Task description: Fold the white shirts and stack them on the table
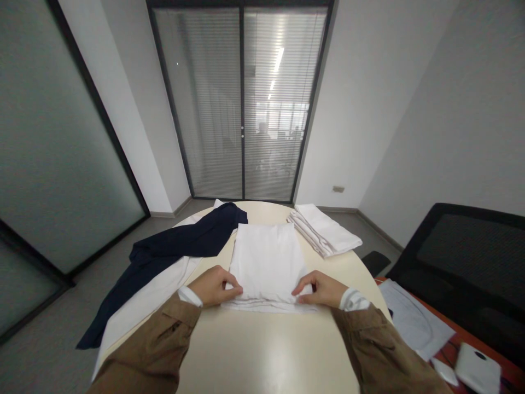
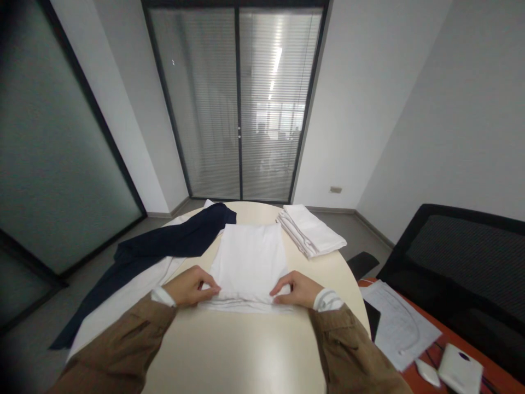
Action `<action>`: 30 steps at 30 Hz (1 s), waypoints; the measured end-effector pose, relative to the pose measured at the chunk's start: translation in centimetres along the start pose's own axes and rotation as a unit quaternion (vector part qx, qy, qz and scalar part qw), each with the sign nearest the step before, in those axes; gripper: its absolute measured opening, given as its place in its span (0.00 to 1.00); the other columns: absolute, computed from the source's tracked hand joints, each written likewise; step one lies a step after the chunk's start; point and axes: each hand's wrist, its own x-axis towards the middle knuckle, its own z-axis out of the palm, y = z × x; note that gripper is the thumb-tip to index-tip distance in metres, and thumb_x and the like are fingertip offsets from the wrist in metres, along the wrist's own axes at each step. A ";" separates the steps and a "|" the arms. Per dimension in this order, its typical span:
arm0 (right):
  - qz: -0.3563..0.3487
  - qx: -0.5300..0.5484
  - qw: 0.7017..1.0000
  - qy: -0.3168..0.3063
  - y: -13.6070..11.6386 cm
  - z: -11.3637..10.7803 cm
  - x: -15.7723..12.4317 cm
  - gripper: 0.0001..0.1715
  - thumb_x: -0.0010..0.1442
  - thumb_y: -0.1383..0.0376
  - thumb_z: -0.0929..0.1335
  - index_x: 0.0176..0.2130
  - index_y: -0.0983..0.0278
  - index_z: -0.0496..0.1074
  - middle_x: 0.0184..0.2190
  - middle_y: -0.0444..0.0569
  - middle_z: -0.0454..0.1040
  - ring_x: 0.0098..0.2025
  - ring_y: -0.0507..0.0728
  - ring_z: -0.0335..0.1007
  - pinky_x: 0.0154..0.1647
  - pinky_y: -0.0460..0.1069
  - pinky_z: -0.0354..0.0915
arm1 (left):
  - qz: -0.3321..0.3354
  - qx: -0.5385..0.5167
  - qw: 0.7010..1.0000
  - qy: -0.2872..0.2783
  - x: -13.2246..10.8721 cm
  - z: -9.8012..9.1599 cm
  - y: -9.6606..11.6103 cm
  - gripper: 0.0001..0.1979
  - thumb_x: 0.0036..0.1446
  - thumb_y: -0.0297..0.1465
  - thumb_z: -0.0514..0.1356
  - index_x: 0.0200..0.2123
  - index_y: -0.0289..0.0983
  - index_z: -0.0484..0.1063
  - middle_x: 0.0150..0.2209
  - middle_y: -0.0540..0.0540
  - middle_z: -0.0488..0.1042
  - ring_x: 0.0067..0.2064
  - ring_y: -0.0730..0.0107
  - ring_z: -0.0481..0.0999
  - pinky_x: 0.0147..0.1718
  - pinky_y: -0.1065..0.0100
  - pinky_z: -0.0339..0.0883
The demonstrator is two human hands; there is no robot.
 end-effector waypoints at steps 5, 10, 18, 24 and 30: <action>0.021 0.019 0.999 -0.042 -0.2 -0.3 -0.4 0.27 0.44 0.49 0.77 0.39 0.62 0.83 0.26 0.45 0.76 0.27 0.54 0.66 0.31 0.47 0.60 | -0.034 0.028 0.998 -0.035 -0.6 -0.7 0.5 0.25 0.56 0.44 0.60 0.13 0.36 0.70 0.11 0.53 0.59 0.17 0.76 0.55 0.21 0.70 0.44; 0.051 0.032 0.996 -0.061 -0.4 -0.1 -0.6 0.27 0.39 0.54 0.79 0.40 0.62 0.80 0.23 0.41 0.70 0.25 0.51 0.62 0.25 0.45 0.58 | 0.018 0.135 0.991 0.013 -0.4 -0.7 1.5 0.16 0.48 0.45 0.68 0.20 0.40 0.77 0.27 0.48 0.75 0.31 0.66 0.71 0.30 0.69 0.56; 0.044 0.035 0.995 -0.084 -0.9 -0.7 -1.2 0.29 0.44 0.50 0.78 0.43 0.61 0.78 0.25 0.42 0.71 0.24 0.50 0.62 0.25 0.44 0.58 | 0.122 0.128 0.982 -0.060 0.6 2.4 2.7 0.13 0.48 0.35 0.69 0.38 0.40 0.75 0.35 0.49 0.75 0.37 0.65 0.72 0.37 0.68 0.59; 0.053 -0.029 0.998 0.028 -1.7 -3.8 -1.9 0.31 0.57 0.41 0.67 0.41 0.64 0.81 0.15 0.41 0.61 0.18 0.50 0.51 0.20 0.47 0.51 | 0.107 0.102 0.986 -0.076 0.4 2.3 3.0 0.08 0.50 0.30 0.67 0.36 0.41 0.76 0.31 0.51 0.77 0.33 0.67 0.74 0.32 0.70 0.57; -0.052 -0.167 0.979 0.108 -7.7 -2.9 2.4 0.31 0.61 0.46 0.66 0.55 0.62 0.74 0.41 0.53 0.78 0.42 0.60 0.74 0.46 0.53 0.67 | 0.096 0.096 0.987 -0.092 0.5 2.3 3.7 0.08 0.49 0.32 0.68 0.35 0.41 0.79 0.30 0.51 0.78 0.31 0.69 0.74 0.30 0.71 0.57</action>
